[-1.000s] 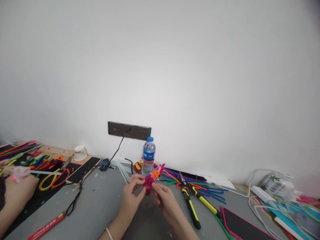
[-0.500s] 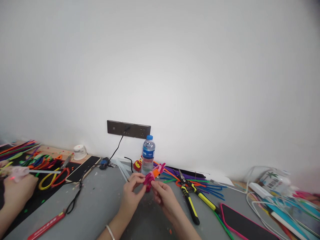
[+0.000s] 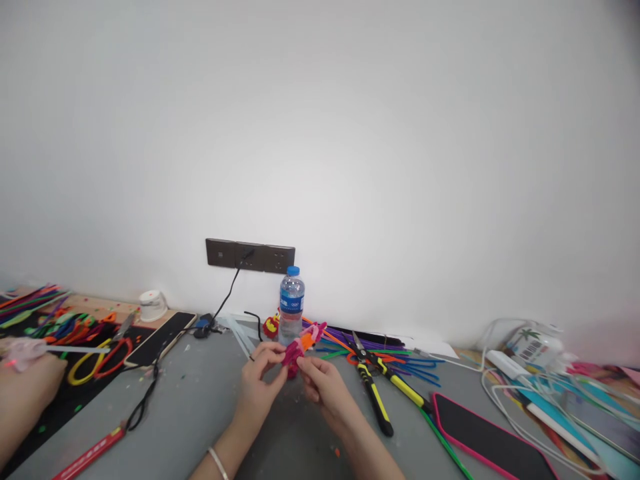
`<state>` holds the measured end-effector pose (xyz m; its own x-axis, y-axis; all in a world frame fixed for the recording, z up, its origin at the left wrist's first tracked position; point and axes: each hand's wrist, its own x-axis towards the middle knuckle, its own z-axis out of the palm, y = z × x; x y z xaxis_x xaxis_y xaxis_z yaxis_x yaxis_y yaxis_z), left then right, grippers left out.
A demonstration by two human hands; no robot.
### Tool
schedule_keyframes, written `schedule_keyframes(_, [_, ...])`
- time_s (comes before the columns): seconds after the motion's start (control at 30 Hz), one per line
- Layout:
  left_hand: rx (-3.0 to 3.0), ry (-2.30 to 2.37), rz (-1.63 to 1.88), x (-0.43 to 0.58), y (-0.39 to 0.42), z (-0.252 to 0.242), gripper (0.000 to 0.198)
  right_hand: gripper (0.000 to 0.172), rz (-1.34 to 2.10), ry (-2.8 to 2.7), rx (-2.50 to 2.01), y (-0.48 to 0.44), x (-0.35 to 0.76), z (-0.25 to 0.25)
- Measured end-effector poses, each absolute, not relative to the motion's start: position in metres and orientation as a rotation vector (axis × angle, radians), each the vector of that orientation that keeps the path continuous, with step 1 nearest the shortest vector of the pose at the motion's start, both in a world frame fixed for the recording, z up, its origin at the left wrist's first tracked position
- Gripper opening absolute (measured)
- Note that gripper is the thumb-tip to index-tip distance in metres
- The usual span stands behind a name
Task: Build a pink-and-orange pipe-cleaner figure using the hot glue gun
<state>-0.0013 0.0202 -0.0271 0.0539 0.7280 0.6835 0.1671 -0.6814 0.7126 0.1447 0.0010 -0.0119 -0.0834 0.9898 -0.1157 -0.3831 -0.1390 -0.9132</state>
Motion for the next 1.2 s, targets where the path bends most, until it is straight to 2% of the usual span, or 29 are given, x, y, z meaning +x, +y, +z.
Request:
schedule_keyframes(0.73, [1.925,0.935,1.699,-0.0019,0.0199,-0.0295,0.007,0.048,1.436,-0.834,-0.983,0.003,0.1461,-0.0127])
schedule_keyframes(1.2, [2.159,1.0,1.734,-0.0022,0.0146,-0.0246,0.01,0.048,1.361,-0.84,-1.023,0.0016,0.1433,-0.014])
